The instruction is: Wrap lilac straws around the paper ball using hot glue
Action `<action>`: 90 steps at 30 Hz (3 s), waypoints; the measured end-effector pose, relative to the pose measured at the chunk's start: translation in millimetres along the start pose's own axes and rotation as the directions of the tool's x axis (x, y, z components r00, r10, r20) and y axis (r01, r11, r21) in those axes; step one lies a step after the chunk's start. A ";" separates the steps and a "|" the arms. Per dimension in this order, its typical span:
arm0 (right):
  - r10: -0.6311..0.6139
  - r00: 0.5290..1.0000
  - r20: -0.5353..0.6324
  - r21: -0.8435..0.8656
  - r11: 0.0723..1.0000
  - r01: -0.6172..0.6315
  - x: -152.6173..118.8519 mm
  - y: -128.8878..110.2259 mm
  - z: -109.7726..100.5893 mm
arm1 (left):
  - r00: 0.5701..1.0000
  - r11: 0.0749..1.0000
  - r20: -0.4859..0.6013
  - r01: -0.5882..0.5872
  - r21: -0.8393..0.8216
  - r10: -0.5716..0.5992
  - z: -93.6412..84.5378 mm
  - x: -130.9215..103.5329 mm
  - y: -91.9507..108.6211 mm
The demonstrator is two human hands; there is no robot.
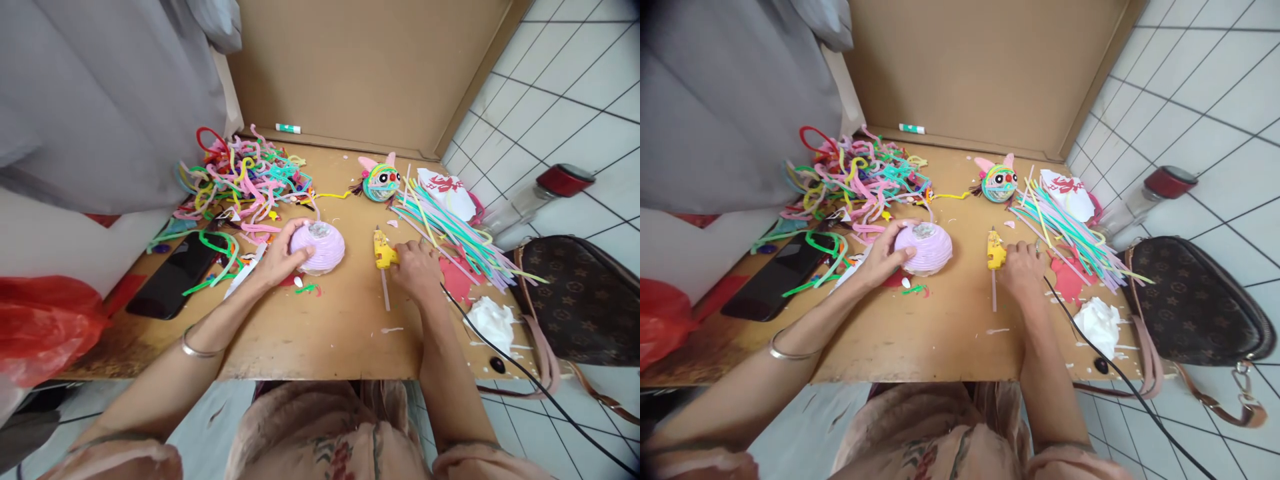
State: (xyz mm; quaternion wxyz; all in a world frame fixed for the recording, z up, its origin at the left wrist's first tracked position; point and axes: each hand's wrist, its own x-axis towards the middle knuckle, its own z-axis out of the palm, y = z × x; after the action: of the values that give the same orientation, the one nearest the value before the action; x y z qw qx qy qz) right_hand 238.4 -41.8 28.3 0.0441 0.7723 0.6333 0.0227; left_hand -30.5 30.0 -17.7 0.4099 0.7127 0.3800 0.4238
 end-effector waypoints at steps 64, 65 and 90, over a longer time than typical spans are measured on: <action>-0.086 0.975 -0.205 0.952 0.214 0.219 -18.9 -26.8 4.4 | 0.949 0.964 0.224 -0.250 0.094 0.224 -0.3 -5.4 9.6; -0.082 0.976 -0.201 0.954 0.210 0.214 -18.6 -26.7 5.2 | 0.950 0.965 0.222 -0.246 0.094 0.220 -0.2 -5.3 9.3; -0.060 0.982 -0.182 0.953 0.237 0.191 -12.9 -27.4 14.7 | 0.949 0.967 0.229 -0.241 0.085 0.216 -0.4 -5.4 3.1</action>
State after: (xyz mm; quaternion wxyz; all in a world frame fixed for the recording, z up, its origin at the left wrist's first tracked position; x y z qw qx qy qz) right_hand 210.4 -49.7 11.2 -0.4702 0.5814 0.5749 -0.3322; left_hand -32.2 24.2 -16.3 0.3565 0.8159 0.2708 0.3660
